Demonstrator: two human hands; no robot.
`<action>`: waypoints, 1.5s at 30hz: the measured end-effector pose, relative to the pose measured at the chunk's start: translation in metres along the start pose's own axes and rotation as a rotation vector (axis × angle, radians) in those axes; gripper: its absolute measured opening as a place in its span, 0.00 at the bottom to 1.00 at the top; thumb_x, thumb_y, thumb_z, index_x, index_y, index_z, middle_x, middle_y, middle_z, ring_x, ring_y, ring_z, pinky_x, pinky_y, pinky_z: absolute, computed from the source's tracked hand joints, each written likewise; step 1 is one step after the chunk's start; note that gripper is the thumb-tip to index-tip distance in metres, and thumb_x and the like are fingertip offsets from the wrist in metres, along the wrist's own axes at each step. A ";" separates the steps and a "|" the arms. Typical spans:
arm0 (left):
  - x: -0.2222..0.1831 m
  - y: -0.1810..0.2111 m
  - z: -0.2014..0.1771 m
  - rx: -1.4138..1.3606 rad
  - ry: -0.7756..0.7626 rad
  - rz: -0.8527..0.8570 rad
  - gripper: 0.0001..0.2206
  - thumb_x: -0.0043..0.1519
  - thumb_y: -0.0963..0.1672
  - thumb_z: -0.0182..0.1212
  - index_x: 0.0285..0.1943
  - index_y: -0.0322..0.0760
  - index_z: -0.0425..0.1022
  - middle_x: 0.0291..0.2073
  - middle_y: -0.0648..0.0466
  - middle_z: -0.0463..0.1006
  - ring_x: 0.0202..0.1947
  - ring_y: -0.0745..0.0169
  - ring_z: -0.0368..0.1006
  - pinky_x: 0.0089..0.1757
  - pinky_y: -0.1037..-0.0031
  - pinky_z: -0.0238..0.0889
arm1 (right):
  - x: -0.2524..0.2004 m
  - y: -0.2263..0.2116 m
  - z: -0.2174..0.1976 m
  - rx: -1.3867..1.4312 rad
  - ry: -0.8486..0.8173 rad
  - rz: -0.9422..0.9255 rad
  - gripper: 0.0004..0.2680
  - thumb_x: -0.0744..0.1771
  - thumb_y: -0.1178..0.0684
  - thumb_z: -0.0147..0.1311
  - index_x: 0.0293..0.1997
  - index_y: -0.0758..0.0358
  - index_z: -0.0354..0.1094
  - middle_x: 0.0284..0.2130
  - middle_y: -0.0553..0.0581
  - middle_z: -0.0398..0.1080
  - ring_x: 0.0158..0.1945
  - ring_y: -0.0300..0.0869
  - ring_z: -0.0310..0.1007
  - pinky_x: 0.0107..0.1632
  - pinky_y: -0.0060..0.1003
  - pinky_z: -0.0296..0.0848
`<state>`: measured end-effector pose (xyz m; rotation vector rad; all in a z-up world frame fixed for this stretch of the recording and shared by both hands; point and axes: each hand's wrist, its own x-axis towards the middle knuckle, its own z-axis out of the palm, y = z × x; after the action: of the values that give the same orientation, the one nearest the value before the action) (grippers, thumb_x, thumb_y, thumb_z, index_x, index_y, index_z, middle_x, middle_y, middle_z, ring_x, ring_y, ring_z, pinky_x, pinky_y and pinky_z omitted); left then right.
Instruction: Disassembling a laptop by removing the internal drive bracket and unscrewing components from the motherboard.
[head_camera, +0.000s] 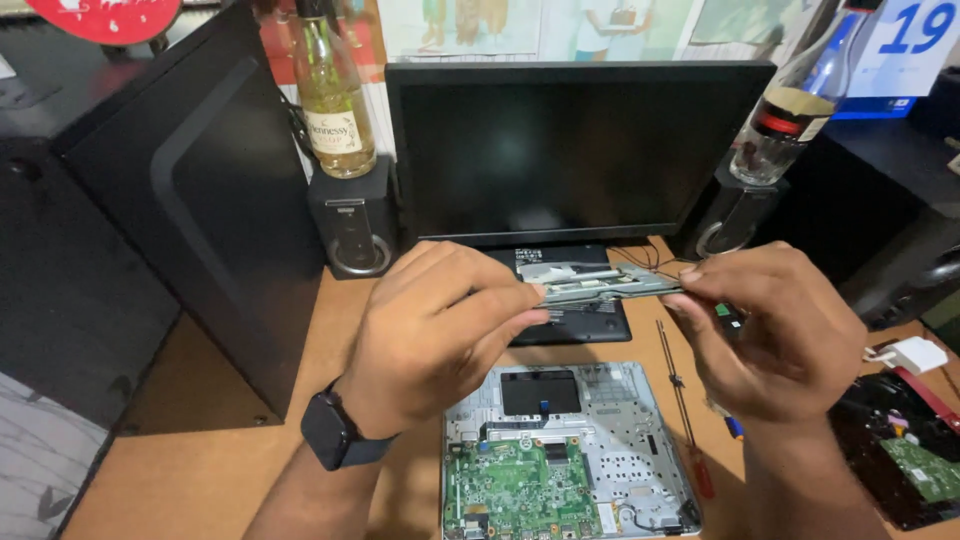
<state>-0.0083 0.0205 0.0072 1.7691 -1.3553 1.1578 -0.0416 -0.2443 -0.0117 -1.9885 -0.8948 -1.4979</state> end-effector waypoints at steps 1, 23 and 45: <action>0.000 0.000 0.001 0.000 0.002 0.003 0.08 0.63 0.37 0.72 0.45 0.34 0.76 0.36 0.50 0.77 0.34 0.51 0.73 0.37 0.64 0.63 | -0.001 0.002 0.000 -0.002 0.002 -0.003 0.05 0.65 0.67 0.65 0.36 0.77 0.70 0.33 0.71 0.73 0.35 0.53 0.73 0.38 0.41 0.70; -0.006 0.005 0.005 0.032 0.091 0.046 0.08 0.66 0.34 0.59 0.47 0.37 0.78 0.38 0.50 0.76 0.38 0.51 0.77 0.36 0.63 0.68 | -0.022 0.012 0.003 -0.001 0.124 -0.121 0.07 0.66 0.66 0.65 0.40 0.68 0.68 0.34 0.66 0.71 0.33 0.46 0.74 0.37 0.38 0.70; -0.002 0.016 0.008 0.032 0.199 0.041 0.04 0.63 0.36 0.66 0.36 0.36 0.80 0.32 0.54 0.75 0.33 0.58 0.80 0.33 0.70 0.76 | -0.021 0.005 0.000 -0.032 0.155 -0.136 0.08 0.65 0.64 0.67 0.37 0.68 0.68 0.31 0.64 0.72 0.32 0.46 0.73 0.38 0.39 0.74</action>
<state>-0.0214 0.0102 0.0020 1.6066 -1.2658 1.3459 -0.0414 -0.2519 -0.0320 -1.8357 -0.9616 -1.7250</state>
